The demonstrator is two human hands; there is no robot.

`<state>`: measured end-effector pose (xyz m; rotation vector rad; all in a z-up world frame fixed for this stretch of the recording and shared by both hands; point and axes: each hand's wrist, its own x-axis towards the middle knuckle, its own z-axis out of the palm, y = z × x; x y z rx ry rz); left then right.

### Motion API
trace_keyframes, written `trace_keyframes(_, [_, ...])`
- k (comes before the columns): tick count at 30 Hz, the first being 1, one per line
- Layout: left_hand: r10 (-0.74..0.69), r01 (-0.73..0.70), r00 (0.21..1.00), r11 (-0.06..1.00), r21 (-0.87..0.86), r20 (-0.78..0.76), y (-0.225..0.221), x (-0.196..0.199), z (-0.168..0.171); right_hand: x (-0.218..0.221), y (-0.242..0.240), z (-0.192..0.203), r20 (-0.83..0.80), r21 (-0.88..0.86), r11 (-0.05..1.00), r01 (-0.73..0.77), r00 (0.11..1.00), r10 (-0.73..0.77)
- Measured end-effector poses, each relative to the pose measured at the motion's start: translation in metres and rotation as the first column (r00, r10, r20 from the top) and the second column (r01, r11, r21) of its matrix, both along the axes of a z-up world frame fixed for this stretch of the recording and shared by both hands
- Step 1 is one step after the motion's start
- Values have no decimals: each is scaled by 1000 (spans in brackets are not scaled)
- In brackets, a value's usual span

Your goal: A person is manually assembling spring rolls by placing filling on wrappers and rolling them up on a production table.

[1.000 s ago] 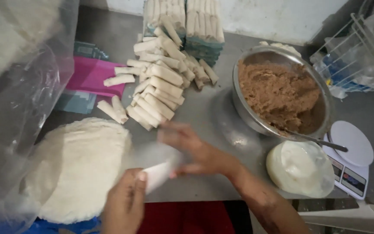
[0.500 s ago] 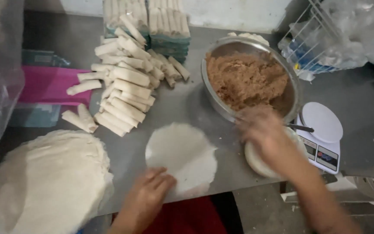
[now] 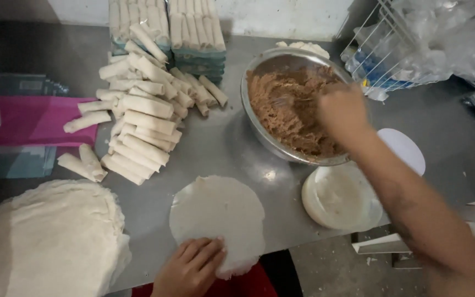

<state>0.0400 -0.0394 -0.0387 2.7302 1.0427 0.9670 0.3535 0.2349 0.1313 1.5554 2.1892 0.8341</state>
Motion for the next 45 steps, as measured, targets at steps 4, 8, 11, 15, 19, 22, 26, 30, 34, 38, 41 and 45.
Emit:
trace_keyframes(4, [-5,3,1000,998,60,25,2,0,1,1,15,-33,-171,183,903,-389,892,419])
trace_keyframes(8, [-9,9,1000,1000,-29,17,1,1,1,-30,-16,13,-557,-441,897,-25,792,-252])
trace_keyframes(11, [27,-27,1000,1000,-10,-4,-6,-1,-7,0,-16,19,-667,-554,833,-1,600,-442])
trace_keyframes(15, [-67,65,998,993,99,18,-15,-9,-11,-26,-93,39,-636,-724,688,-41,426,-644])
trace_keyframes(19, [164,-184,979,966,184,119,-16,10,-17,-67,-175,-7,-617,-697,590,-408,759,-205])
trace_keyframes(22, [334,-386,914,891,239,232,-17,21,-14,-59,-196,-47,-612,-655,553,-515,790,12])
trace_keyframes(26, [182,-234,953,949,209,244,-20,13,-18,-43,-190,-23,-553,-733,550,-400,821,-141])
trace_keyframes(30, [75,-111,971,982,151,228,-21,9,-11,-51,-200,-11,-524,-726,581,-368,843,-120])
trace_keyframes(34, [63,-79,974,995,64,216,-24,7,-7,-63,-211,-31,-663,-534,608,-588,737,131])
trace_keyframes(38, [350,-55,867,774,-631,355,-34,3,10,-41,-199,-33,-559,-717,573,-397,818,-133])
trace_keyframes(41, [413,-113,878,668,-735,241,-31,5,12,-30,-184,-17,-509,-734,583,-349,850,-132])
trace_keyframes(45, [129,-148,971,986,82,203,-24,9,11,-56,-194,-22,-623,-694,582,-425,760,-188])
